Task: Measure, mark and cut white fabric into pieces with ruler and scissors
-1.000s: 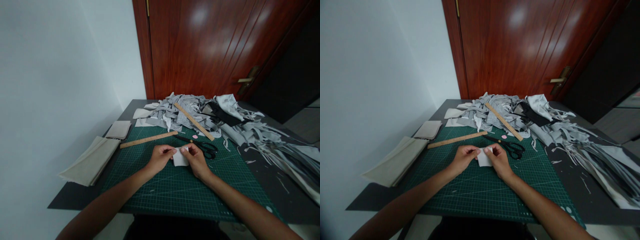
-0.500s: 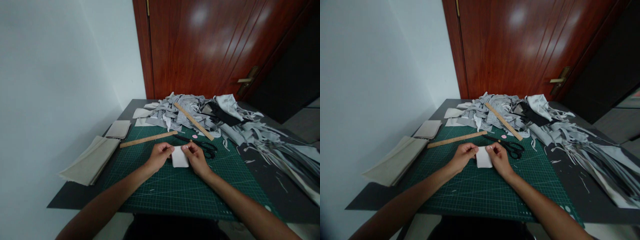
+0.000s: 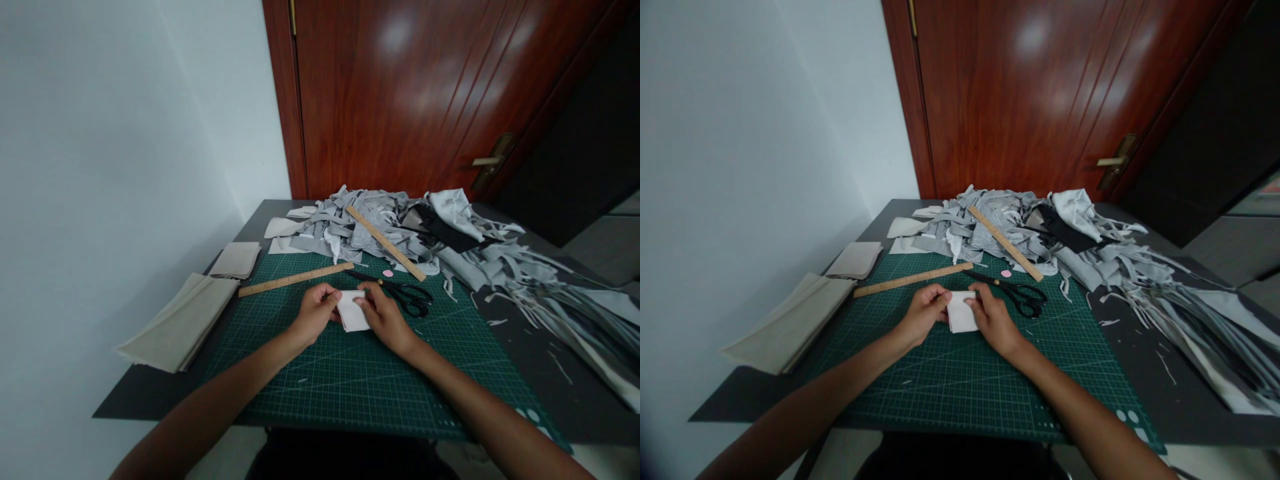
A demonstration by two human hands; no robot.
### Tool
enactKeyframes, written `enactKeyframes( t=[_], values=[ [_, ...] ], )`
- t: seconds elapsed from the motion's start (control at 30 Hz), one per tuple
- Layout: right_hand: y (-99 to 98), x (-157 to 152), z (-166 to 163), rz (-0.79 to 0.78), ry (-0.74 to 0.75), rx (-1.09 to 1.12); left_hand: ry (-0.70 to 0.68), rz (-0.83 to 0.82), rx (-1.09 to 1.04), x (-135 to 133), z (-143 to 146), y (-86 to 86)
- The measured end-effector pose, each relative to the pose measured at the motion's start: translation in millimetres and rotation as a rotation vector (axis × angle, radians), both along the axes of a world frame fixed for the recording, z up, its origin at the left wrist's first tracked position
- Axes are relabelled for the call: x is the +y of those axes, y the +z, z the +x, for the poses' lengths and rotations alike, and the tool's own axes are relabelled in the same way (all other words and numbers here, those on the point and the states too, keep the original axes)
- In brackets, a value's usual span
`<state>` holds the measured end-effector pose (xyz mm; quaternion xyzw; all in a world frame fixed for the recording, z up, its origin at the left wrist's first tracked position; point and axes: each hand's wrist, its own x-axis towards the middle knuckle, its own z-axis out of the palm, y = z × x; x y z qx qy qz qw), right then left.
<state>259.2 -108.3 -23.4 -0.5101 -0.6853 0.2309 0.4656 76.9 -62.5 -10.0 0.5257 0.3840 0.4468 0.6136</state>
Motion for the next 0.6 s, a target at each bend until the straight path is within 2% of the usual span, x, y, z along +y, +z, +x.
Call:
enactKeyframes(
  t=[0.13,0.23,0.3,0.4,0.47,0.53,0.6],
  values=[
    [-3.3,3.8,0.7,-0.099,0.119,0.188,0.040,-0.064,-0.032,6.9,-3.1,-0.1],
    [-4.1,8.0,6.3,-0.143,0.271,0.305,0.040,-0.198,-0.107,13.8,-7.2,3.9],
    [-2.9,8.3,11.3,-0.028,0.267,0.200,0.029,-0.283,-0.149,19.3,-9.9,6.5],
    [0.3,4.0,15.8,0.237,0.122,-0.184,0.032,-0.350,-0.158,25.8,-12.3,7.3],
    [1.9,-0.2,15.9,0.346,0.083,-0.410,0.000,-0.370,-0.147,26.8,-12.7,6.0],
    [2.4,-3.5,14.9,0.421,0.089,-0.505,-0.057,-0.383,-0.134,25.1,-12.9,4.2],
    [2.4,-5.1,14.2,0.473,0.111,-0.502,-0.119,-0.386,-0.110,21.7,-13.2,2.4]
  ],
)
